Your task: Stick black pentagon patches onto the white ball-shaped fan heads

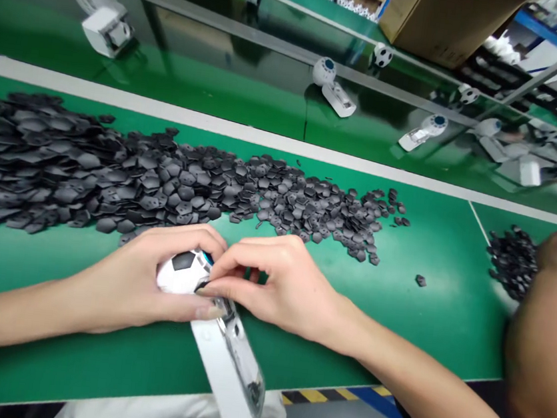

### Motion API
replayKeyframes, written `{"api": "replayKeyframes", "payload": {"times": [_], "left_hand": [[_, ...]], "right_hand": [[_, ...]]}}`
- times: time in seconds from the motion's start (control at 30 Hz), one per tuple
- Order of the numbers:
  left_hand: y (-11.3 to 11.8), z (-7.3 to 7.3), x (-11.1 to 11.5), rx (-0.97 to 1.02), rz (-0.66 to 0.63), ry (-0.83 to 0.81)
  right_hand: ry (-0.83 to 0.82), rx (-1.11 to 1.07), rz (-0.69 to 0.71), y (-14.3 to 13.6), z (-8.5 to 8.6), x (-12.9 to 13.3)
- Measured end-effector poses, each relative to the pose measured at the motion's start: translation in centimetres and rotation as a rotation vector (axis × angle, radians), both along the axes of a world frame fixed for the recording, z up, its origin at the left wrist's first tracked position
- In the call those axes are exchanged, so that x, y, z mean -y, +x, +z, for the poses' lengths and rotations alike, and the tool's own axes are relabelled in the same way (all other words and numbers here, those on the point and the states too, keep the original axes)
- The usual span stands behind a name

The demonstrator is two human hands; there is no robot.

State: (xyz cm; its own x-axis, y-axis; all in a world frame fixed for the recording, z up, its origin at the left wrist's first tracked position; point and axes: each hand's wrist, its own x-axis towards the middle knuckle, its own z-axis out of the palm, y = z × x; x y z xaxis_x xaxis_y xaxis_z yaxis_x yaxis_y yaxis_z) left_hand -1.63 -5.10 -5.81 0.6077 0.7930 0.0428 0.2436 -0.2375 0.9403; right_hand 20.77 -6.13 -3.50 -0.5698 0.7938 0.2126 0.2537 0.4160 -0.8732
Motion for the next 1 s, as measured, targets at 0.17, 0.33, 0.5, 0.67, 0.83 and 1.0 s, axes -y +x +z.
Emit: {"api": "replayKeyframes", "payload": {"times": [0.17, 0.33, 0.5, 0.67, 0.83, 1.0], "left_hand": [[0.8, -0.3, 0.5, 0.08, 0.05, 0.044], [1.3, 0.0, 0.9, 0.112, 0.112, 0.069], [2.0, 0.2, 1.2, 0.117, 0.171, 0.121], [2.2, 0.4, 1.1, 0.079, 0.154, 0.164], [2.0, 0.4, 0.9, 0.128, 0.143, 0.13], [1.9, 0.1, 1.4, 0.131, 0.178, 0.137]], "right_hand": [[-0.078, -0.015, -0.09, -0.7, 0.1, 0.7], [-0.19, 0.023, -0.164, -1.3, 0.5, 1.5], [-0.382, 0.117, -0.24, -1.6, 1.2, 1.1], [-0.523, 0.26, -0.184, -1.7, 2.4, -0.7], [-0.27, 0.28, -0.153, -1.4, 1.2, -0.1], [0.123, 0.21, -0.189, -1.0, -1.9, 1.4]]}}
